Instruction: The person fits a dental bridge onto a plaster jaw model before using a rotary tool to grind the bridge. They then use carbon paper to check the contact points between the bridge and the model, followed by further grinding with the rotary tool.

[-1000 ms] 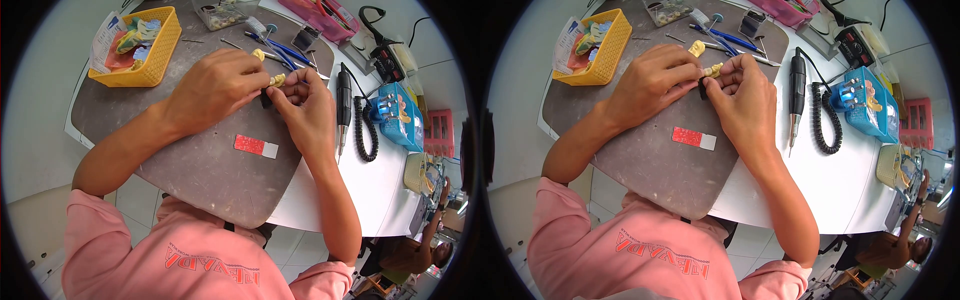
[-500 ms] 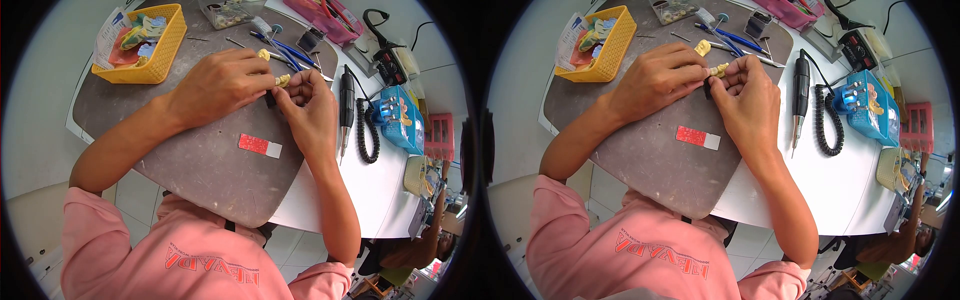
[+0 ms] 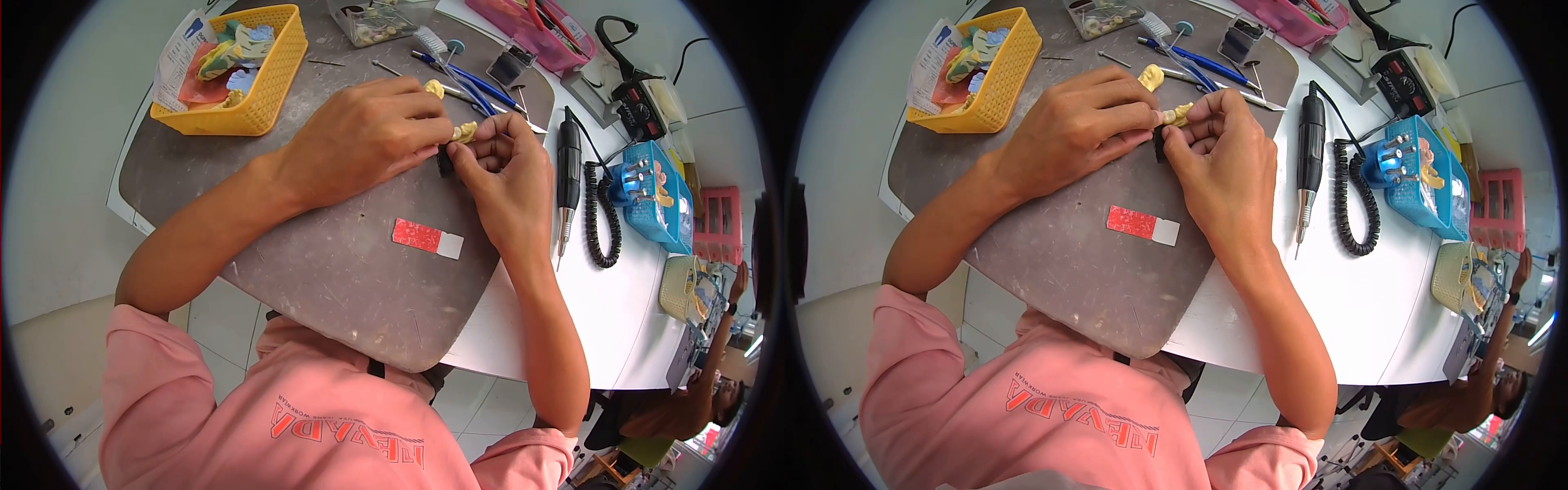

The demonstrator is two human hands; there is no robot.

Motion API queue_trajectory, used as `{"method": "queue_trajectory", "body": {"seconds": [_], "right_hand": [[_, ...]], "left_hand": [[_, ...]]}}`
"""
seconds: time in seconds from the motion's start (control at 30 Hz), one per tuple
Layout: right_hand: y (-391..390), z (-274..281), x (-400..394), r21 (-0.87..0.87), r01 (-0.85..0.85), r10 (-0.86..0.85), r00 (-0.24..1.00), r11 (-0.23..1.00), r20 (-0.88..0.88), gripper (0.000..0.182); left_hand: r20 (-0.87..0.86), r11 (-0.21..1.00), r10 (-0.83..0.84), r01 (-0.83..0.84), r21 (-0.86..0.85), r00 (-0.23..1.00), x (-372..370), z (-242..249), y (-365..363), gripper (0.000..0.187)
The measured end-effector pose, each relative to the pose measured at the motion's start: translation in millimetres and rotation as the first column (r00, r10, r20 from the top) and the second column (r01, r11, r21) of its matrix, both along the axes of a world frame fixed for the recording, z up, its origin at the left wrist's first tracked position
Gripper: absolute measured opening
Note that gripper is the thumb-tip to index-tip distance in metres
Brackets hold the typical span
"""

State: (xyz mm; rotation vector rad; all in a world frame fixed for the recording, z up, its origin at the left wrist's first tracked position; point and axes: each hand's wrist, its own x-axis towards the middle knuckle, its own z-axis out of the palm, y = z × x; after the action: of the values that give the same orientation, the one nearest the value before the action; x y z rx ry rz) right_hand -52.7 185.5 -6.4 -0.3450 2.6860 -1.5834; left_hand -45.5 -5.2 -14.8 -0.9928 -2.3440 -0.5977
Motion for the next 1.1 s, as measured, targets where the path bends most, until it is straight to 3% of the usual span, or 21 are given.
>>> {"method": "queue_trajectory", "body": {"seconds": [1.1], "right_hand": [[-0.1,0.8,-1.7,0.032,-0.007,0.007,1.000,0.999,0.002,0.020]], "left_hand": [[0.107,0.980,0.122,-0.136,0.143,0.987,6.6,0.3,12.8,0.019]]}}
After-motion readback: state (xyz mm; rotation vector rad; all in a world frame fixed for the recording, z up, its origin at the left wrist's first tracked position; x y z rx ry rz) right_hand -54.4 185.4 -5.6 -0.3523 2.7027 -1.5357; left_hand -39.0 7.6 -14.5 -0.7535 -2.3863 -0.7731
